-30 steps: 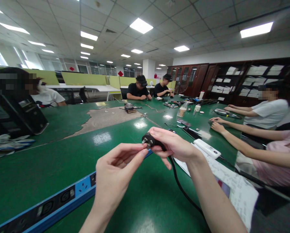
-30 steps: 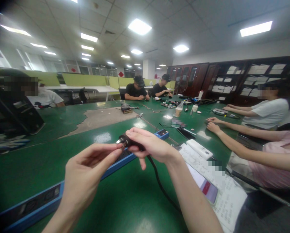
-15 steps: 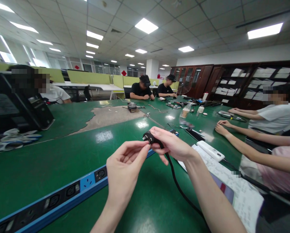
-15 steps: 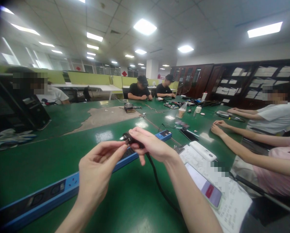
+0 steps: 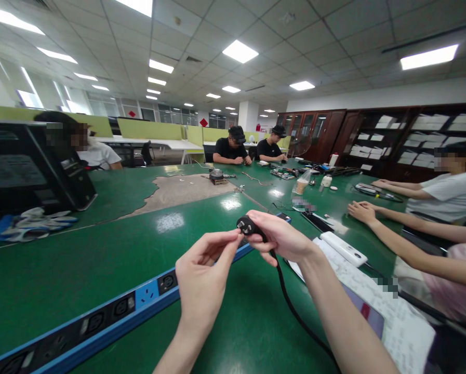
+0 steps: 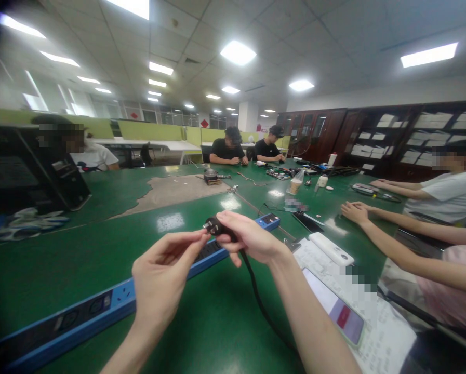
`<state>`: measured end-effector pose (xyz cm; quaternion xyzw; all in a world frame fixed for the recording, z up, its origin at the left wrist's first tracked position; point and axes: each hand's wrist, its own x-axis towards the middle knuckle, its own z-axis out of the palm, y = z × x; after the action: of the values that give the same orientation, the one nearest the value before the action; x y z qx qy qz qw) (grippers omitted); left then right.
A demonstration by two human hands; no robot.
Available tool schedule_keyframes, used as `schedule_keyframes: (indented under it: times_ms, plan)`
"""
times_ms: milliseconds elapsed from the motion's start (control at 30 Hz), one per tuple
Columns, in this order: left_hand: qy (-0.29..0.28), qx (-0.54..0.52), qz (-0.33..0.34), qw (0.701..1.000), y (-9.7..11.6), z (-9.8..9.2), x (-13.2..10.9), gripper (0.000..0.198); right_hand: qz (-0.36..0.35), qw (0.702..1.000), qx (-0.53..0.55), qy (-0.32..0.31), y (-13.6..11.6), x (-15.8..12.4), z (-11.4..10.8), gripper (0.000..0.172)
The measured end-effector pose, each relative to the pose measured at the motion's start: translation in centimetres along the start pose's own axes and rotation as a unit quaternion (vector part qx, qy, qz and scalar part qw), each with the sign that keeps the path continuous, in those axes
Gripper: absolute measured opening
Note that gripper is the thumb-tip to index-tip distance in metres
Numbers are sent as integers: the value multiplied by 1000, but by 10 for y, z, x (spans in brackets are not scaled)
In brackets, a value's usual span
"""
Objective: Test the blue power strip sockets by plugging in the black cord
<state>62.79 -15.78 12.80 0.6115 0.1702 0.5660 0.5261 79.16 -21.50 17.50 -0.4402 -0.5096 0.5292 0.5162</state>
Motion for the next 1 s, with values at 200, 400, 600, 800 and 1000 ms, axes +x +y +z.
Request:
schedule_keyframes:
  times_ms: [200,400,600,800,1000]
  plan:
    - [-22,-2,-3,1000,1,-3,4,18,12,1000,18,-8,3,2,-2,36]
    - [-87,145,114,979,2,-19,7,12,18,999,27,-11,3,4,-5,34]
    - [-161,235,256,924,0,-27,8,24,-2,1000,1,12,5,5,-1,36]
    - [-183,231,263,918,-2,-22,3,25,-4,1000,-15,24,6,4,-2,37]
    - [-158,198,234,939,-5,-16,3,19,-3,1000,-16,20,7,5,-4,36]
